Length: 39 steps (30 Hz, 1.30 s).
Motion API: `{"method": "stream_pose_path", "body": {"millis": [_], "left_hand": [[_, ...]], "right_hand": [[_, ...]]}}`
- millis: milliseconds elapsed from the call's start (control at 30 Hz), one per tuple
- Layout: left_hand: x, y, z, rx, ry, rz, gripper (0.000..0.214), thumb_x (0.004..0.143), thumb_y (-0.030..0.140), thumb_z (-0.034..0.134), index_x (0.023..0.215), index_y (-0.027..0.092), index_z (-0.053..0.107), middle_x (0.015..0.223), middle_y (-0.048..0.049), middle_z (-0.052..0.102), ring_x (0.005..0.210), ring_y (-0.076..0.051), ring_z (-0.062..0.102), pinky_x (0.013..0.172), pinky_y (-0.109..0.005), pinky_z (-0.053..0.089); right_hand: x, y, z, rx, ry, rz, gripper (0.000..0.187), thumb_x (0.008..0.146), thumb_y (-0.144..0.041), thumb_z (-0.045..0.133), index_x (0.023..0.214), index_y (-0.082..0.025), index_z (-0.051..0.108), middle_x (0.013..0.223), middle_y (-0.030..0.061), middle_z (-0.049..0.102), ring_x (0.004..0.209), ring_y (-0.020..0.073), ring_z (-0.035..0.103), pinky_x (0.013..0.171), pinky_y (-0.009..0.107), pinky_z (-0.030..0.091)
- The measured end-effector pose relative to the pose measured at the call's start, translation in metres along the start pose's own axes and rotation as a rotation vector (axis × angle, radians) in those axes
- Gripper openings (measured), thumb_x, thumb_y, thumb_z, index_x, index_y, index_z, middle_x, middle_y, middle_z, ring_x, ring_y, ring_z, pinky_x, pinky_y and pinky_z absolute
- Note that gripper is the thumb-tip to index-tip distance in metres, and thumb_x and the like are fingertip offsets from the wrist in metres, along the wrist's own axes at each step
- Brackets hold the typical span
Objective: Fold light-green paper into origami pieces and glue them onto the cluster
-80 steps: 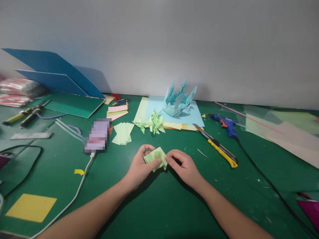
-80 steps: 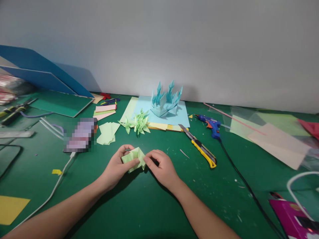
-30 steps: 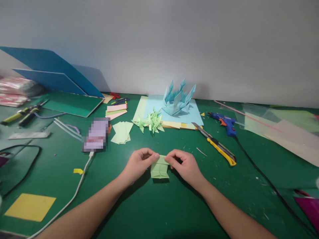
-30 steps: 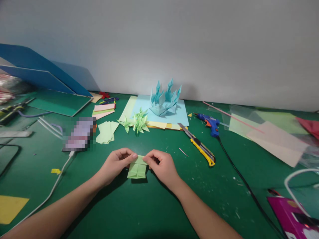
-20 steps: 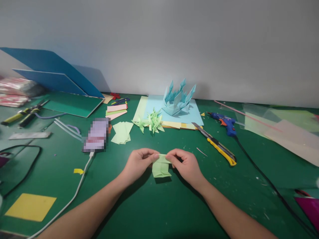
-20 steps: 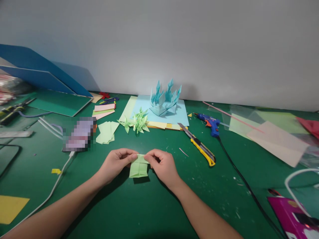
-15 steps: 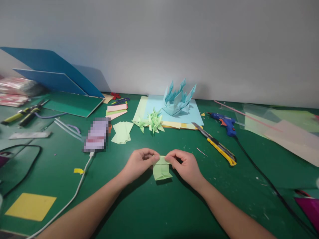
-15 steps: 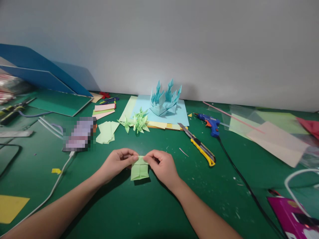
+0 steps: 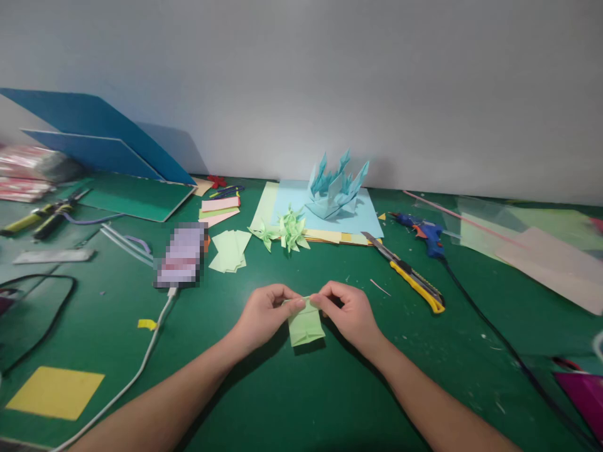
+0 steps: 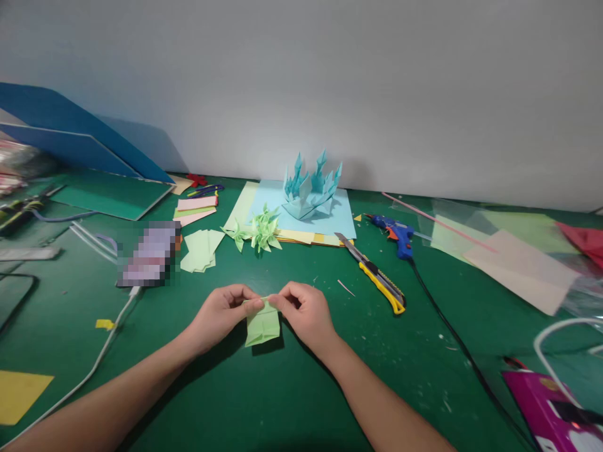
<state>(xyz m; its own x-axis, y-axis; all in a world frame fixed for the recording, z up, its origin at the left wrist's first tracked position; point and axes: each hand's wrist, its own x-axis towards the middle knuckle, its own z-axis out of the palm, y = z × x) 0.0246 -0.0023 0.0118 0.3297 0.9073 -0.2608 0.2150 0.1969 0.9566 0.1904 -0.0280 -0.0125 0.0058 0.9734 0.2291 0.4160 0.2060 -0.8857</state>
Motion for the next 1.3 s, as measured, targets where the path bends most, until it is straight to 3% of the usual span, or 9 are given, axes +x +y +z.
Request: {"method": "stream_pose_path", "body": {"millis": [167,333,467,567,800,1033,1300], "left_hand": [[0.001,-0.001,-0.001,-0.025,0.02,-0.05,0.023,0.064,0.036,0.066,0.063,0.015,0.059,0.049,0.0062,0.049,0.046,-0.007,0.037,0.046,-0.02,0.027],[0.001,-0.004,-0.001,0.023,0.035,-0.013,0.021,0.065,0.035,0.066,0.063,0.015,0.059,0.053,0.0041,0.054,0.049,-0.008,0.043,0.048,-0.021,0.031],[0.0,-0.005,0.0,0.092,0.06,0.079,0.019,0.064,0.03,0.067,0.06,0.015,0.057,0.056,0.0027,0.057,0.052,-0.009,0.047,0.051,-0.021,0.036],[0.0,-0.003,0.0,-0.032,0.06,0.049,0.024,0.063,0.034,0.069,0.06,0.016,0.054,0.053,0.0049,0.053,0.049,-0.007,0.045,0.048,-0.02,0.034],[0.0,-0.003,0.004,-0.161,0.022,0.012,0.032,0.06,0.039,0.073,0.063,0.015,0.053,0.055,0.0051,0.054,0.05,-0.006,0.046,0.048,-0.019,0.034],[-0.001,-0.006,0.005,-0.111,-0.015,0.007,0.028,0.06,0.031,0.074,0.064,0.016,0.051,0.06,0.0038,0.056,0.051,-0.007,0.049,0.05,-0.02,0.038],[-0.001,-0.01,0.007,-0.081,-0.047,0.051,0.024,0.062,0.026,0.072,0.071,0.017,0.052,0.064,0.0043,0.052,0.057,-0.008,0.048,0.053,-0.02,0.038]], "right_hand": [[0.0,-0.001,-0.001,0.058,-0.048,-0.006,0.025,0.085,-0.03,0.051,0.063,-0.019,0.056,0.053,-0.0027,0.054,0.053,0.012,0.05,0.055,0.023,0.039],[0.001,-0.001,-0.001,0.076,-0.043,-0.038,0.022,0.085,-0.028,0.05,0.066,-0.02,0.057,0.057,-0.0011,0.055,0.057,0.0137,0.052,0.059,0.025,0.041],[0.001,0.001,-0.002,0.208,0.013,0.027,0.014,0.082,-0.032,0.054,0.077,-0.02,0.06,0.067,0.0001,0.058,0.057,0.0131,0.052,0.057,0.024,0.042],[0.001,0.001,-0.003,0.348,0.074,0.089,0.022,0.084,-0.04,0.051,0.082,-0.02,0.059,0.065,-0.0008,0.055,0.06,0.0133,0.052,0.058,0.024,0.042],[0.001,0.001,0.0,0.342,0.003,0.175,0.023,0.074,-0.04,0.062,0.068,-0.019,0.054,0.06,-0.0035,0.049,0.054,0.0111,0.044,0.051,0.023,0.037],[0.003,0.001,0.001,0.391,0.058,0.212,0.02,0.067,-0.035,0.067,0.062,-0.018,0.058,0.065,-0.0005,0.057,0.059,0.0128,0.05,0.057,0.025,0.042],[0.003,0.002,0.001,0.407,0.029,0.183,0.015,0.069,-0.03,0.067,0.061,-0.018,0.062,0.068,0.0018,0.063,0.063,0.0142,0.055,0.061,0.027,0.043]]}}
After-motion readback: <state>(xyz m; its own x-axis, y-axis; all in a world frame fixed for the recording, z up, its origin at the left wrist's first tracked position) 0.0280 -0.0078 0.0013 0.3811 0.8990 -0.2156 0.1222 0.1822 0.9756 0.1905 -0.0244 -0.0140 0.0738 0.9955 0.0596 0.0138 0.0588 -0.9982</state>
